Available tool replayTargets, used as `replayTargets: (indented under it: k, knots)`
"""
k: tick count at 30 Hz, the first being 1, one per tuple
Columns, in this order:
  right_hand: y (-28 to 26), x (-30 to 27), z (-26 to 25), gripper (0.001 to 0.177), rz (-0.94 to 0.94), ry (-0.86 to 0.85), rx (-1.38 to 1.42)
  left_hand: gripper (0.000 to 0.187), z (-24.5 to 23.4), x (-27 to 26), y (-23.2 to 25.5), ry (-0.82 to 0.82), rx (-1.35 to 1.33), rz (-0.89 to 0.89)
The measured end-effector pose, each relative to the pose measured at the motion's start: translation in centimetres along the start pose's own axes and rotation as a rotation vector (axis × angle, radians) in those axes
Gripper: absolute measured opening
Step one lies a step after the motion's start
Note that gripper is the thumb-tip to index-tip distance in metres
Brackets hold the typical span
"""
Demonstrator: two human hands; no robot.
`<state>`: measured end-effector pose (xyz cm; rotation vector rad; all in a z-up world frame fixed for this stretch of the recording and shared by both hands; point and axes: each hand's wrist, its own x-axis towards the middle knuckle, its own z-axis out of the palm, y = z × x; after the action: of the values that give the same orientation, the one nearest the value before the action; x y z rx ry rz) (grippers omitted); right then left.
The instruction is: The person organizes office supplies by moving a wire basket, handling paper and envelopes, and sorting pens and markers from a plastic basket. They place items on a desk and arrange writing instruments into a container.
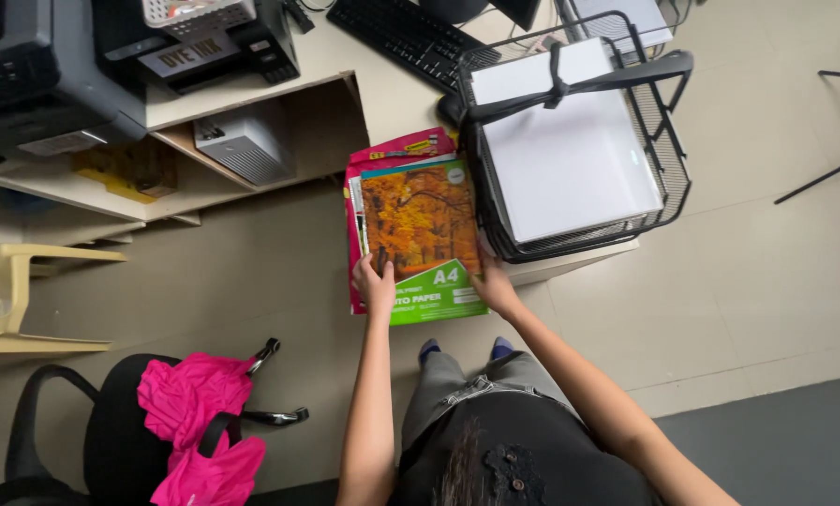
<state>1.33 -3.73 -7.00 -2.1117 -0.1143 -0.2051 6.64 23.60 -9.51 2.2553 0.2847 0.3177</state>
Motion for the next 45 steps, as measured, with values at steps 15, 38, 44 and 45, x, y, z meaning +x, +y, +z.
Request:
replayTargets:
  k: [15,38,44,45]
  knots:
    - [-7.6,-1.1,-0.3,0.054,0.459,-0.021,0.295,0.041,-5.5,1.2,-2.5,-0.453,-0.603,-0.205]
    - [-13.8,4.5,1.4,0.057,0.236,0.396,0.135,0.062,-10.2,10.4,2.6,-0.48,-0.794,0.31]
    - [-6.7,2.3,4.0,0.057,-0.031,0.322,0.346,0.054,-12.3,8.4,5.5,-0.593,-0.992,0.162]
    - [-9.8,2.3,3.3,0.057,-0.026,0.322,0.348,0.054,-12.4,8.3,5.3,-0.596,-0.989,0.158]
